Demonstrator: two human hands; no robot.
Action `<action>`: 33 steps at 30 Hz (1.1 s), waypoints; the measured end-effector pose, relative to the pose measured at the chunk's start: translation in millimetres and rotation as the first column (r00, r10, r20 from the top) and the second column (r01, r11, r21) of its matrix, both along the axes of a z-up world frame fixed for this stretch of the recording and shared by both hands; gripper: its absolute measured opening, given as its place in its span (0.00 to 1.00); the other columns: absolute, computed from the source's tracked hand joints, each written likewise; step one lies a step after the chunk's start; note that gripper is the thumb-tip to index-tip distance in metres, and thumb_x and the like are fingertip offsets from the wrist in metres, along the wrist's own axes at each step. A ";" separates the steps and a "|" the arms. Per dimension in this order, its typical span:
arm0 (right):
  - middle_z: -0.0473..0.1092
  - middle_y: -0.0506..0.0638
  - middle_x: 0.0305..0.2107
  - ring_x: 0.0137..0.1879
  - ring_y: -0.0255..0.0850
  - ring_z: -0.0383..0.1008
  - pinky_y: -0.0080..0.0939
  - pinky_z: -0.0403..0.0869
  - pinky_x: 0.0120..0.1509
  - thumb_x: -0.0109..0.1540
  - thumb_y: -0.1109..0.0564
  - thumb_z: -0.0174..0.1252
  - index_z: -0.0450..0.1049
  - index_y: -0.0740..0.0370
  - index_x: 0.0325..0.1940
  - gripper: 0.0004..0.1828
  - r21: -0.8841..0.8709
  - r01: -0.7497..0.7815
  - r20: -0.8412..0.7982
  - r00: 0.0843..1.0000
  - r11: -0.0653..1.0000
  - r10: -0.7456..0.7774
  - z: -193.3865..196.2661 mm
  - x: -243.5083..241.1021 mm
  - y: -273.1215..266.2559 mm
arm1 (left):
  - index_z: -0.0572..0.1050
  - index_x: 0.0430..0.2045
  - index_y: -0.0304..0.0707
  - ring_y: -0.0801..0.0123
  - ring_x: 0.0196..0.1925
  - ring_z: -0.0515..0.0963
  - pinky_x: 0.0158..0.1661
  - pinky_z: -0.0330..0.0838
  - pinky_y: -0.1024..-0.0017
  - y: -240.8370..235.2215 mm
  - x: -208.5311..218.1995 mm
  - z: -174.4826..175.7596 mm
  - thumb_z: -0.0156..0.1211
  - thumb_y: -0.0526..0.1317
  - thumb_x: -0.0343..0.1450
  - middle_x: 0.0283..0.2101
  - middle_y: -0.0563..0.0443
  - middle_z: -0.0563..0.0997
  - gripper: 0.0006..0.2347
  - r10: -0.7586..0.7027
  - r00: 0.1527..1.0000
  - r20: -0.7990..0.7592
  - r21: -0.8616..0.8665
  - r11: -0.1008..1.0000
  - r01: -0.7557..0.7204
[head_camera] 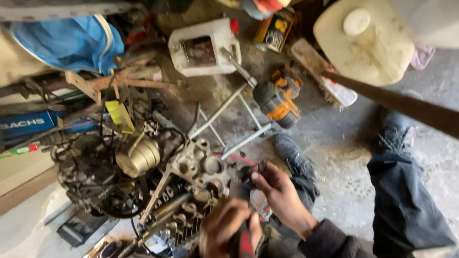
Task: The person scrapes the surface of a car engine cylinder head using a metal scraper. The person moves the scraper across the metal surface to remove residue and then wipes the area with a cloth.
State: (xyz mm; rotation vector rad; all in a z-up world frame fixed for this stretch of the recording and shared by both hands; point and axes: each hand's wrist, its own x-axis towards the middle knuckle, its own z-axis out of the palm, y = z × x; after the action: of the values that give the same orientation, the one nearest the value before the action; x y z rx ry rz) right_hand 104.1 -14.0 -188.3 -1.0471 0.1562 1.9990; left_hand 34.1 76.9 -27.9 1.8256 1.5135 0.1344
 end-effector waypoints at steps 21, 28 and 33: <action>0.75 0.47 0.36 0.45 0.33 0.73 0.37 0.74 0.52 0.68 0.56 0.58 0.75 0.69 0.47 0.12 0.019 -0.089 0.003 0.996 0.996 0.089 4.7 7.8 5.8 | 0.73 0.28 0.36 0.57 0.32 0.81 0.33 0.76 0.63 -0.7 -24.0 -6.8 0.68 0.30 0.63 0.30 0.46 0.78 0.07 -0.122 0.973 0.197 -0.033 0.991 0.131; 0.77 0.44 0.38 0.46 0.30 0.73 0.35 0.74 0.54 0.64 0.55 0.61 0.76 0.67 0.48 0.13 0.030 -0.230 0.094 0.969 0.973 0.227 9.5 11.2 16.7 | 0.74 0.25 0.36 0.56 0.33 0.82 0.34 0.77 0.63 3.6 -24.0 -6.7 0.70 0.30 0.63 0.30 0.46 0.79 0.08 -0.129 0.979 0.155 -0.086 0.986 0.144; 0.75 0.45 0.34 0.42 0.31 0.70 0.36 0.73 0.50 0.67 0.48 0.58 0.80 0.69 0.46 0.18 0.003 -0.275 0.061 0.960 0.961 0.274 -6.3 15.4 12.7 | 0.74 0.27 0.36 0.59 0.39 0.84 0.39 0.81 0.65 -19.7 -47.8 -4.5 0.70 0.32 0.63 0.32 0.48 0.79 0.08 -0.223 0.932 0.285 -0.028 0.970 0.240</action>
State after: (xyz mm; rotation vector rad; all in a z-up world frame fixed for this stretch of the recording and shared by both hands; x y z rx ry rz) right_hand 119.5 -1.3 -194.6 -1.1729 -0.0359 2.2091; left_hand -13.7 57.3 -32.4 1.8327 1.0869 0.2200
